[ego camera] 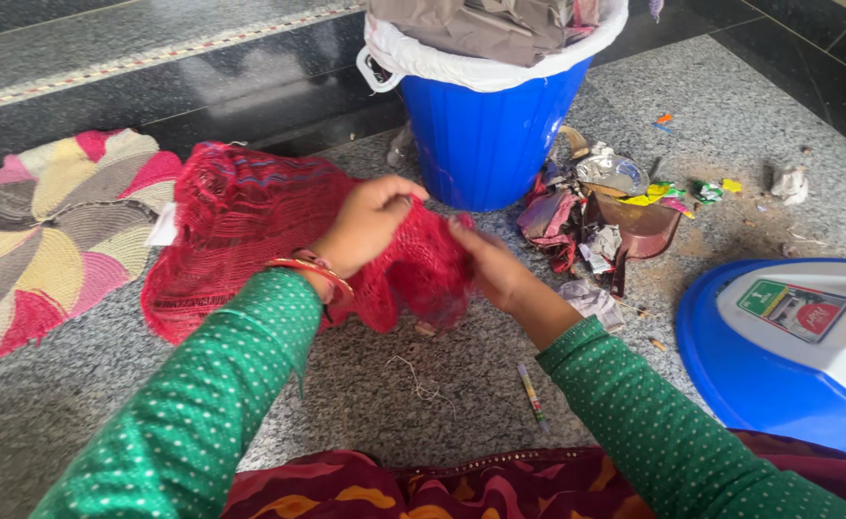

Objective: The person sits on the floor and uses a dustpan to scoop up scattered trash, including wrappers and debris, into a red mesh bag. They also pick up items by hand and place them into the bag. A blue bin is visible nearby.

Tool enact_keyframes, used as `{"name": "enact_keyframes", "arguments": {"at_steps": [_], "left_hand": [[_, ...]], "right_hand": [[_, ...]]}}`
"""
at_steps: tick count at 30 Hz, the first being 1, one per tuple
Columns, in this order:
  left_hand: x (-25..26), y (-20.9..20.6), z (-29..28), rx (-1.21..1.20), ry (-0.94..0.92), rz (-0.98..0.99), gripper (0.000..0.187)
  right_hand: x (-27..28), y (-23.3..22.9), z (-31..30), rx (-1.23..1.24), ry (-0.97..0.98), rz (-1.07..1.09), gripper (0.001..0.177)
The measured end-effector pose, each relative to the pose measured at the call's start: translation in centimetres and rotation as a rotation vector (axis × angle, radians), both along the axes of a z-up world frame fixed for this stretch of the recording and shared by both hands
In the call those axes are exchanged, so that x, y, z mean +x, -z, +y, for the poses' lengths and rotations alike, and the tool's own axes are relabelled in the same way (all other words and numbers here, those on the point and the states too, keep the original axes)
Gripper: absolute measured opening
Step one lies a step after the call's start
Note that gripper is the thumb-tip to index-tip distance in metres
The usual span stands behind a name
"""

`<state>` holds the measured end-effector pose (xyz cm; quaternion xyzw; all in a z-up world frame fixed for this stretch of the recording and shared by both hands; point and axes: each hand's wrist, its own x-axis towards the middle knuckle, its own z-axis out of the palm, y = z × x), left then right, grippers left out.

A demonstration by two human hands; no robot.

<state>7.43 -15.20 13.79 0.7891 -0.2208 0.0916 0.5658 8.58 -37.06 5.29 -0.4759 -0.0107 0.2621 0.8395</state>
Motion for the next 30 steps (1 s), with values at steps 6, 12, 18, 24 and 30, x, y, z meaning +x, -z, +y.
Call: {"name": "enact_keyframes", "arguments": {"at_steps": [6, 12, 18, 24, 30], "left_hand": [[-1.4, -0.1, 1.9, 1.225, -0.376, 0.041, 0.023], [-1.5, 0.2, 3.2, 1.013, -0.525, 0.12, 0.041], [-2.3, -2.4, 2.5, 0.161, -0.284, 0.788, 0.074], [-3.9, -3.9, 4.2, 0.002, -0.15, 0.898, 0.065], [-0.2, -1.6, 4.6, -0.236, -0.328, 0.276, 0.024]], "right_hand": [[-1.0, -2.5, 0.6, 0.178, 0.106, -0.253, 0.034], [-3.4, -7.1, 1.7, -0.266, 0.077, -1.078, 0.053], [-7.9, -11.2, 2.3, -0.527, -0.01, -1.327, 0.061], [-10.3, -13.2, 2.8, -0.8, -0.086, -1.64, 0.058], [-13.4, -11.5, 4.0, -1.068, -0.325, -1.398, 0.077]]}}
